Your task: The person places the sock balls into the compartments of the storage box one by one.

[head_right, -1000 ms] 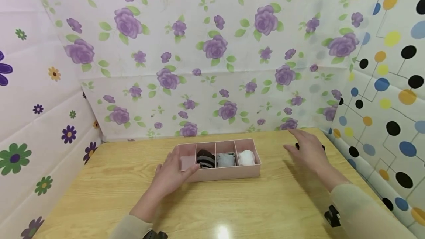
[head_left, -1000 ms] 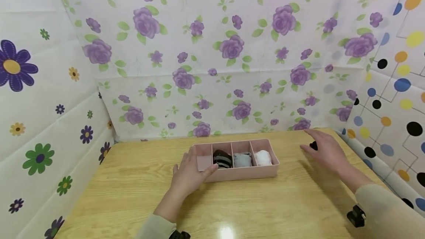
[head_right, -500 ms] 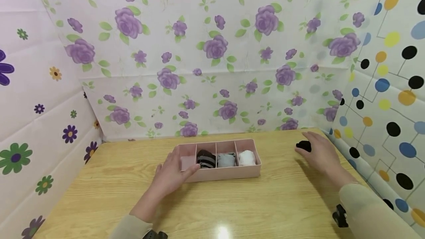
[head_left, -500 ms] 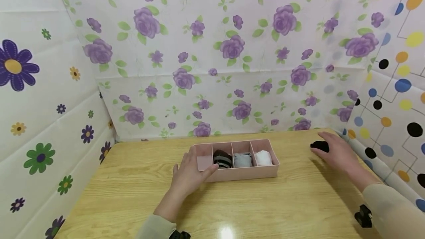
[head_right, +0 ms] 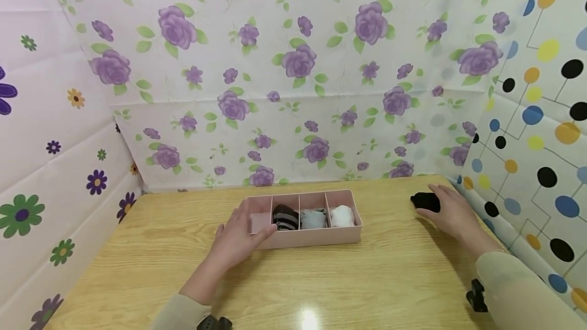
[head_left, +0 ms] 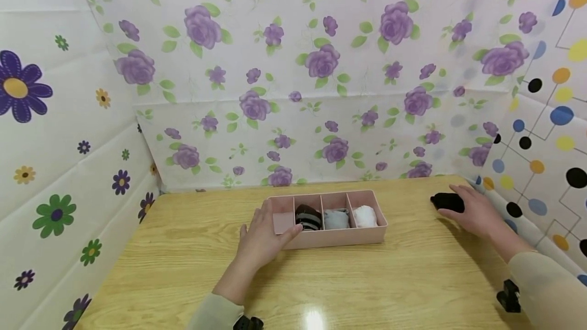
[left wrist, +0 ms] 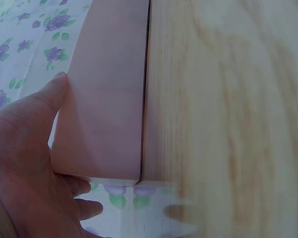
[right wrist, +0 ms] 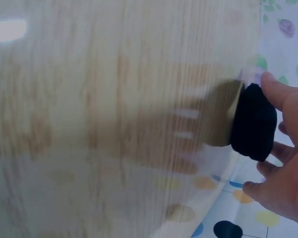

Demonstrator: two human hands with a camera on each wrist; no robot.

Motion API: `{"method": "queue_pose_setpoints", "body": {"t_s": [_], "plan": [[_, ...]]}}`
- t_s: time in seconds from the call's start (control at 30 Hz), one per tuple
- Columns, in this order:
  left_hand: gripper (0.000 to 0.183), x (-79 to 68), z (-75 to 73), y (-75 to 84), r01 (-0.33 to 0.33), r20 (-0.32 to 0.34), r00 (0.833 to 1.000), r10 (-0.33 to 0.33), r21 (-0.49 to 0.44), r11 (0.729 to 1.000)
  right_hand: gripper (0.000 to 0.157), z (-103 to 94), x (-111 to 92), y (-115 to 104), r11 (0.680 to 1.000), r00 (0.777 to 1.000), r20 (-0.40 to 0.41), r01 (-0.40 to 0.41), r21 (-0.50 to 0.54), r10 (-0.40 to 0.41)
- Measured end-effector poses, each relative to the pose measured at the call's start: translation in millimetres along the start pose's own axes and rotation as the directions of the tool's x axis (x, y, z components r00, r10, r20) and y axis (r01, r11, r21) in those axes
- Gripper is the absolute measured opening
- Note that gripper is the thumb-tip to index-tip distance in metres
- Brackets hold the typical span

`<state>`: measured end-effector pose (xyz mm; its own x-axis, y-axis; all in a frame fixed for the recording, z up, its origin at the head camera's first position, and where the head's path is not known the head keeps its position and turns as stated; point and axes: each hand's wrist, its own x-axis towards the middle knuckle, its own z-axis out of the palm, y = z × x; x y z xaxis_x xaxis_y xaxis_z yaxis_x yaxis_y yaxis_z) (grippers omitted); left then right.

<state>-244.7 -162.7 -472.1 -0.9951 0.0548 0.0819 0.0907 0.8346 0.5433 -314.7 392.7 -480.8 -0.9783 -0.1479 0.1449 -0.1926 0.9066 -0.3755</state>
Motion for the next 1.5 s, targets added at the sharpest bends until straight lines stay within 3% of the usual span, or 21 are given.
{"method": "queue_pose_setpoints", "body": {"t_s": [0.63,1.03,1.3,1.5], "plan": [[0.125,0.3,0.4,1.2,0.003,0.003,1.0,-0.003,-0.001,1.0,0.091,2.2,-17,2,1.0,1.0,0.022,0.006,0.012,-0.006],[0.124,0.8,0.2,0.2,0.003,0.001,1.0,-0.003,0.003,1.0,0.109,-1.7,-16,0,0.998,0.998,0.06,-0.005,-0.057,0.008],[0.125,-1.7,0.1,0.1,0.005,0.002,1.0,-0.005,-0.003,1.0,0.11,0.9,-22,-2,0.991,0.987,0.091,0.131,0.028,-0.133],[0.124,-0.5,-0.4,1.7,0.002,-0.003,1.0,-0.002,-0.001,1.0,0.107,1.5,-21,-2,0.993,0.987,0.113,0.107,0.051,-0.112]]}}
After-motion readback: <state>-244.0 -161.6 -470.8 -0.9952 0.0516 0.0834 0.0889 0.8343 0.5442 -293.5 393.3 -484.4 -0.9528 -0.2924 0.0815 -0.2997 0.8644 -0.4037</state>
